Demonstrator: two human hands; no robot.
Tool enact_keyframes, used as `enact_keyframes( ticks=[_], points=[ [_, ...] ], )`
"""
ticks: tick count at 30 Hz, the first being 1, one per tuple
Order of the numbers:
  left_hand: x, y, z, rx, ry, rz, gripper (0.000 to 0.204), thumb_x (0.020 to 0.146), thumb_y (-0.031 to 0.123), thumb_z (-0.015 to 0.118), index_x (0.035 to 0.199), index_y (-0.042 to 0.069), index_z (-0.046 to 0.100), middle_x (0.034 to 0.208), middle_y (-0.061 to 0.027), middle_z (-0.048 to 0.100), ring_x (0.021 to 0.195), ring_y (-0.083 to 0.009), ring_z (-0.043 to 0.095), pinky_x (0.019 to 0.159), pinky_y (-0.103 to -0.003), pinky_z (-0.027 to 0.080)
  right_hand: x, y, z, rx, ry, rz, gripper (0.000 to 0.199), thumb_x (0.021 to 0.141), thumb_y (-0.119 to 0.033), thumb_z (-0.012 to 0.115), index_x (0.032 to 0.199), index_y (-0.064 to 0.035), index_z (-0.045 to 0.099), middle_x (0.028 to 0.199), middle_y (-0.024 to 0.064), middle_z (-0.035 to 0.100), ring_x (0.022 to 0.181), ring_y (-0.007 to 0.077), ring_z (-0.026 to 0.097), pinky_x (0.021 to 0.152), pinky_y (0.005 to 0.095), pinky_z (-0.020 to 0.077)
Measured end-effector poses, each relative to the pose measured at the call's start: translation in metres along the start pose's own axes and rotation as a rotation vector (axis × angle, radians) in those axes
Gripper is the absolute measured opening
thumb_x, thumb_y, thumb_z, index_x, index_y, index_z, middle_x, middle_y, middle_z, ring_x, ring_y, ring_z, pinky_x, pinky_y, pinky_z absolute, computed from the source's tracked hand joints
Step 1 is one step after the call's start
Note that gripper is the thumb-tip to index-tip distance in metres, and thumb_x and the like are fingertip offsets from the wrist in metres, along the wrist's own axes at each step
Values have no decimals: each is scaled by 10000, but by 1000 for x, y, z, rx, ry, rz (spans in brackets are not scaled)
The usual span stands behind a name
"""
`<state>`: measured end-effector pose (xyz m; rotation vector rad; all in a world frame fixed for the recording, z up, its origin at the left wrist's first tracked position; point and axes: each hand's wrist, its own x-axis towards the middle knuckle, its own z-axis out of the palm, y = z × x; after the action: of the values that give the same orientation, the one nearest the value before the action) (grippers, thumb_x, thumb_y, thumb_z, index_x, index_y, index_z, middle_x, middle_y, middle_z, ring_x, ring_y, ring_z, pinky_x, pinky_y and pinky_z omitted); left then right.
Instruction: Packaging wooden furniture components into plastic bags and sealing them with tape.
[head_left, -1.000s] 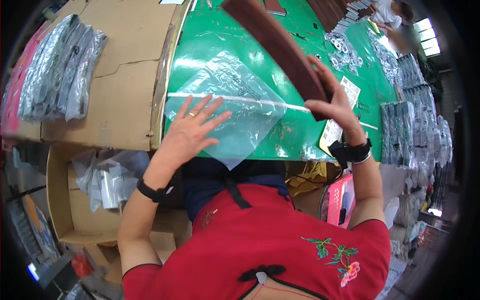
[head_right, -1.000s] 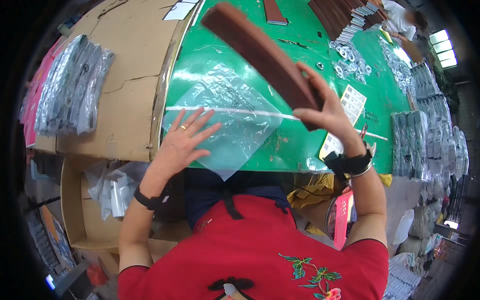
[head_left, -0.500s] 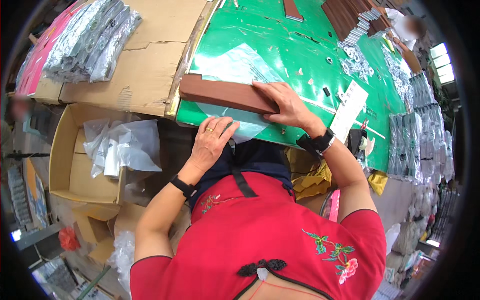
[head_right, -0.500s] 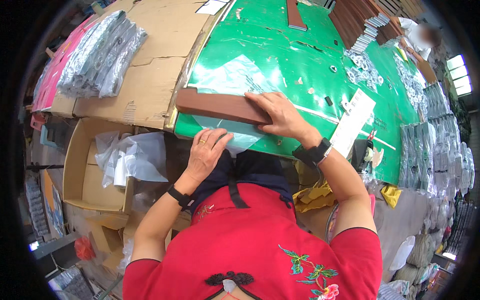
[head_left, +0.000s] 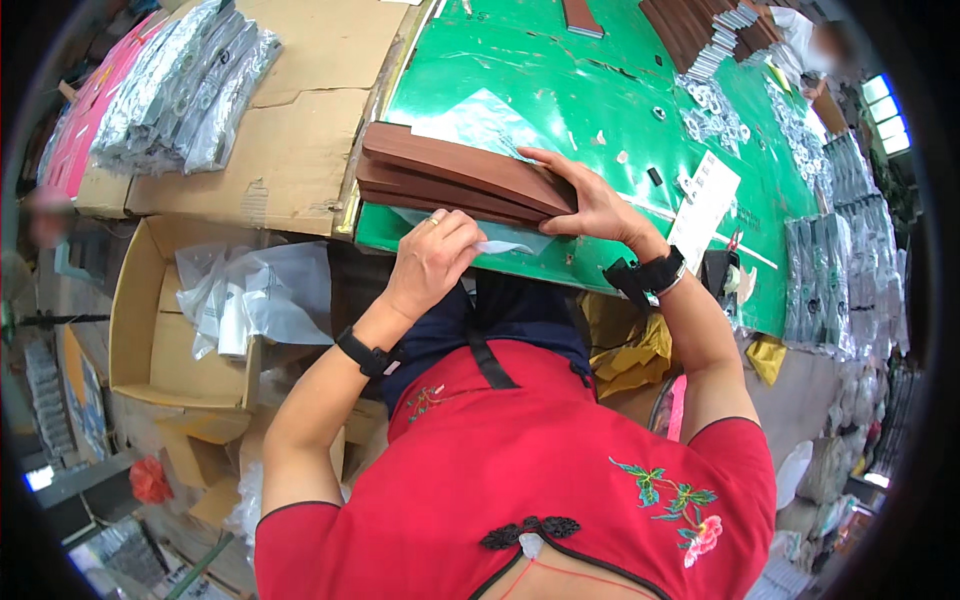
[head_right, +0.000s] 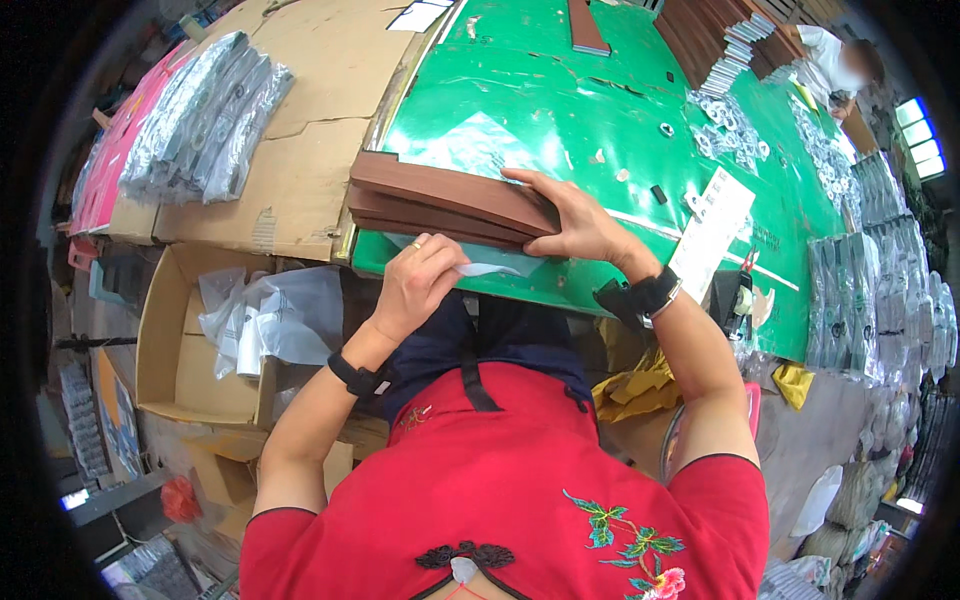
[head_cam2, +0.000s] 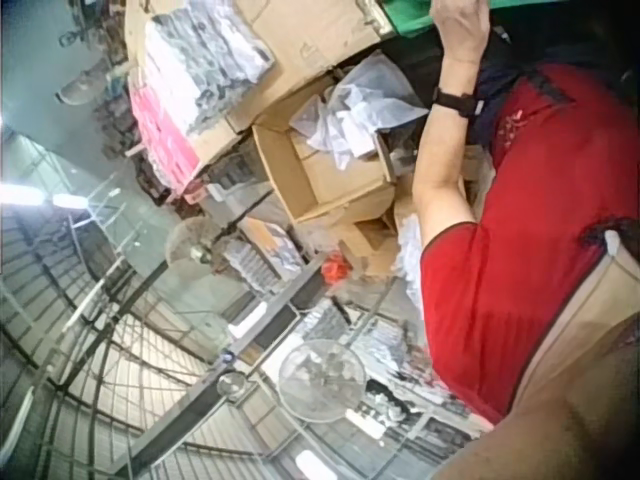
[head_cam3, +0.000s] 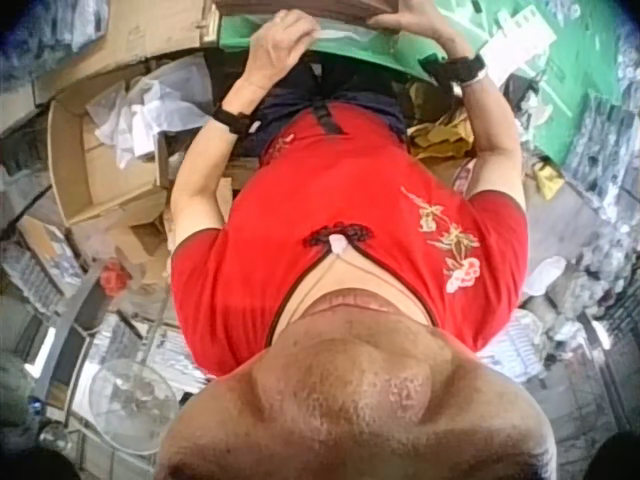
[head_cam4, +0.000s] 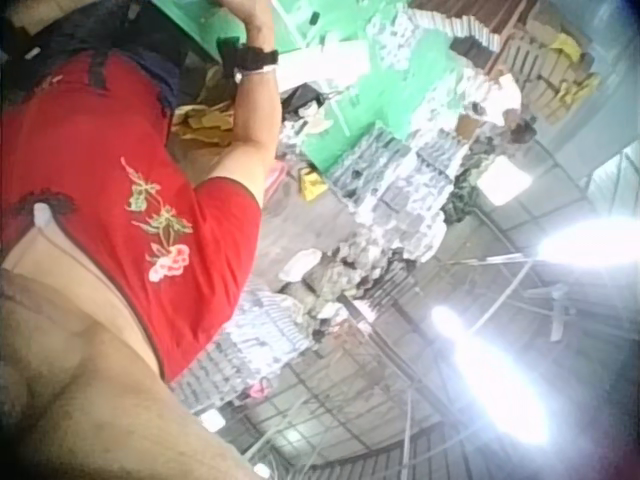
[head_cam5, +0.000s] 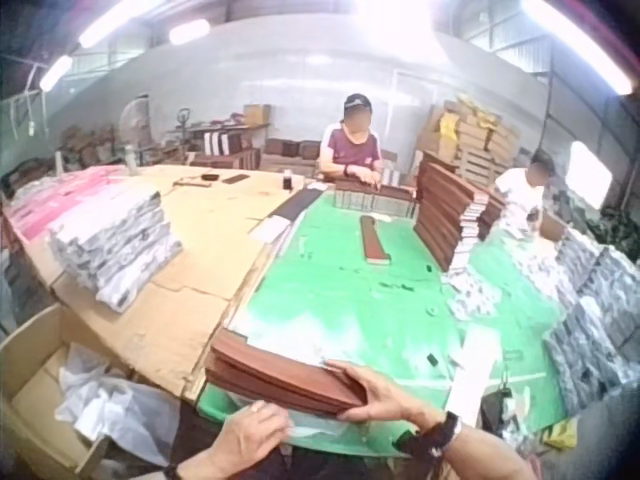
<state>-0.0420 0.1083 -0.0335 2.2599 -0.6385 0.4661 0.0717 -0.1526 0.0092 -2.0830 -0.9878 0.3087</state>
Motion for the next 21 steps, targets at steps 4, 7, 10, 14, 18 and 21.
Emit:
enact_keyframes(
  ticks=[4,7,10,14,18,21],
  points=[
    [6,5,-1,-14,27,-38,71,845,37,683,894,39,631,951,-91,650,886,-324,625,759,-409,514,5,-2,-5,180,-104,71,969,677,-203,828,1546,-137,405,1344,205,604,1176,341,610,1039,407,466],
    [1,0,6,-24,111,-56,70,862,40,684,904,29,629,931,-106,652,883,-336,629,759,-415,507,10,-10,-12,192,-166,96,952,716,-208,811,1562,-132,381,1318,181,602,1179,276,592,1043,379,457],
    [1,-5,9,-77,131,-114,80,876,59,686,909,14,627,916,-122,657,878,-341,636,757,-409,502,15,-9,-14,219,-207,114,947,739,-225,805,1575,-136,367,1303,152,602,1183,243,570,1058,363,440],
    [3,-7,8,-131,96,-239,120,889,105,690,898,3,628,914,-138,665,863,-336,644,759,-397,500,16,-2,-14,299,-221,101,925,756,-241,796,1572,-142,373,1288,131,608,1175,224,566,1067,348,424],
    [4,-7,6,-132,83,-260,147,879,132,710,876,6,634,873,-137,653,843,-333,641,746,-394,500,16,-2,-14,277,-199,109,884,729,-207,787,1534,-139,428,1332,140,604,1207,248,582,1066,373,449],
    [6,-3,5,-101,64,-277,153,873,142,720,869,11,640,888,-122,669,854,-322,650,751,-392,504,19,0,-16,304,-216,122,867,731,-198,788,1522,-134,440,1314,140,614,1190,239,585,1051,365,454]
  ],
)
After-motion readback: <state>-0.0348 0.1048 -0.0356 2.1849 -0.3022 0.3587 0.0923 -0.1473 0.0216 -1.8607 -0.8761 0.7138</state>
